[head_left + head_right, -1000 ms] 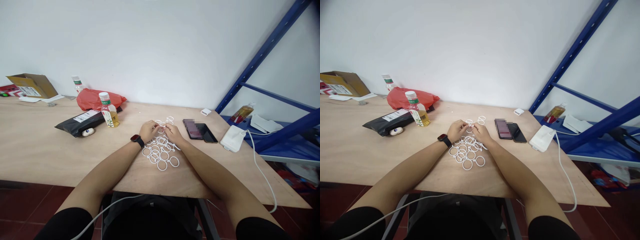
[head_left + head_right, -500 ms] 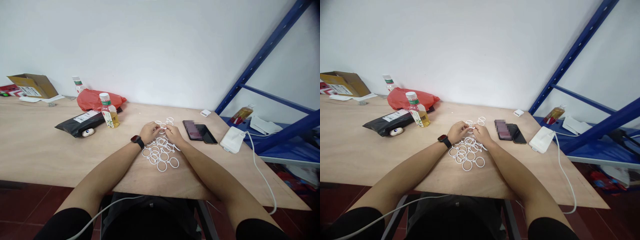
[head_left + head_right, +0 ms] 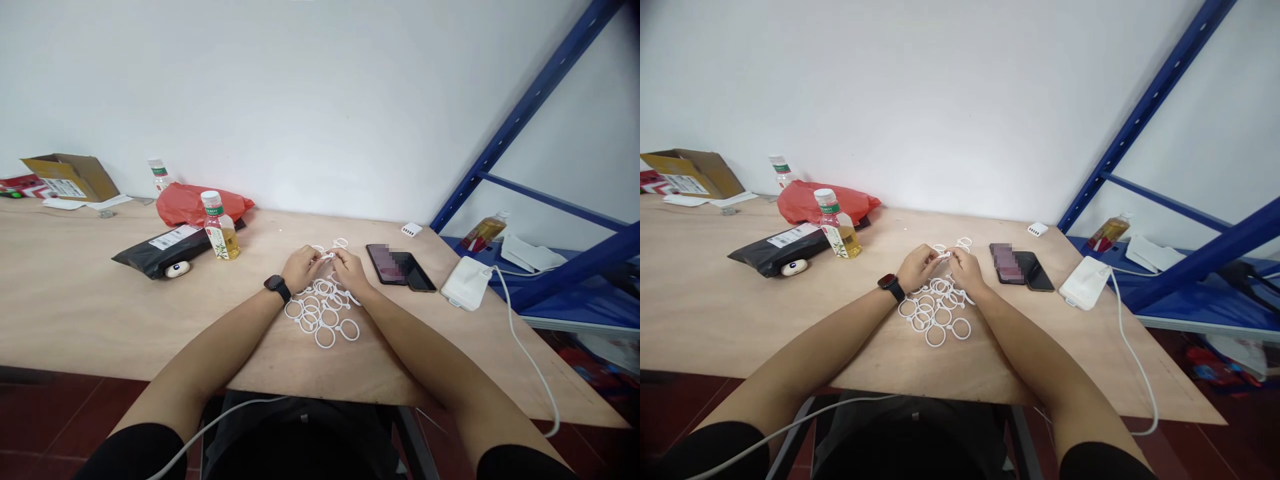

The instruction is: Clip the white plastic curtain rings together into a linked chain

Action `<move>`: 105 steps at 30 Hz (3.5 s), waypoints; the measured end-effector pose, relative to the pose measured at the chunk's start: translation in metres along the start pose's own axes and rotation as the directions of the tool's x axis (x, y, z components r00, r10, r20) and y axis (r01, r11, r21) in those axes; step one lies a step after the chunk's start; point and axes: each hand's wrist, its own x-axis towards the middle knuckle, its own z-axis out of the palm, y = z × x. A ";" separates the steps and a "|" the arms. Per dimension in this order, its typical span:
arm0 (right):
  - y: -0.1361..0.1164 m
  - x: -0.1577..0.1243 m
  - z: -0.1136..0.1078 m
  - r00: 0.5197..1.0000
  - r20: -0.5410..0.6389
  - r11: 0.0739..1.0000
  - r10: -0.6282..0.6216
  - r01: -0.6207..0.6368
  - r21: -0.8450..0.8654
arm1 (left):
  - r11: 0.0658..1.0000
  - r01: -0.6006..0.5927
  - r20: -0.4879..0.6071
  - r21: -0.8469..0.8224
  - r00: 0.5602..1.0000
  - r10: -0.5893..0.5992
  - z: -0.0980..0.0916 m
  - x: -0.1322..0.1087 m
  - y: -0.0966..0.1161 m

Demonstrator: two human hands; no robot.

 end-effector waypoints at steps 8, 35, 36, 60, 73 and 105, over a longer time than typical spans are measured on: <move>0.017 0.011 -0.007 0.997 -0.077 0.996 0.022 -0.029 -0.088 | 0.943 0.317 -0.046 0.101 0.948 -0.314 0.001 0.000 -0.015; 0.004 -0.001 -0.003 0.933 0.157 0.889 -0.325 0.358 -0.286 | 0.961 0.201 0.111 -0.192 0.977 -0.182 0.003 -0.003 -0.006; 0.005 -0.001 -0.003 0.931 0.164 0.892 -0.325 0.360 -0.275 | 0.959 0.200 0.105 -0.202 0.978 -0.182 0.003 -0.003 -0.007; 0.010 0.005 -0.006 0.974 -0.090 0.951 -0.208 0.179 -0.252 | 0.987 0.065 0.054 -0.146 0.997 -0.058 -0.001 -0.002 0.001; 0.012 0.003 -0.004 0.996 0.004 0.985 -0.090 0.090 -0.144 | 0.949 0.242 0.286 -0.200 0.941 -0.180 0.005 -0.004 -0.007; 0.009 0.001 -0.004 0.980 0.183 0.996 -0.073 0.081 -0.035 | 0.999 0.000 0.131 0.050 0.991 -0.007 -0.004 0.000 0.003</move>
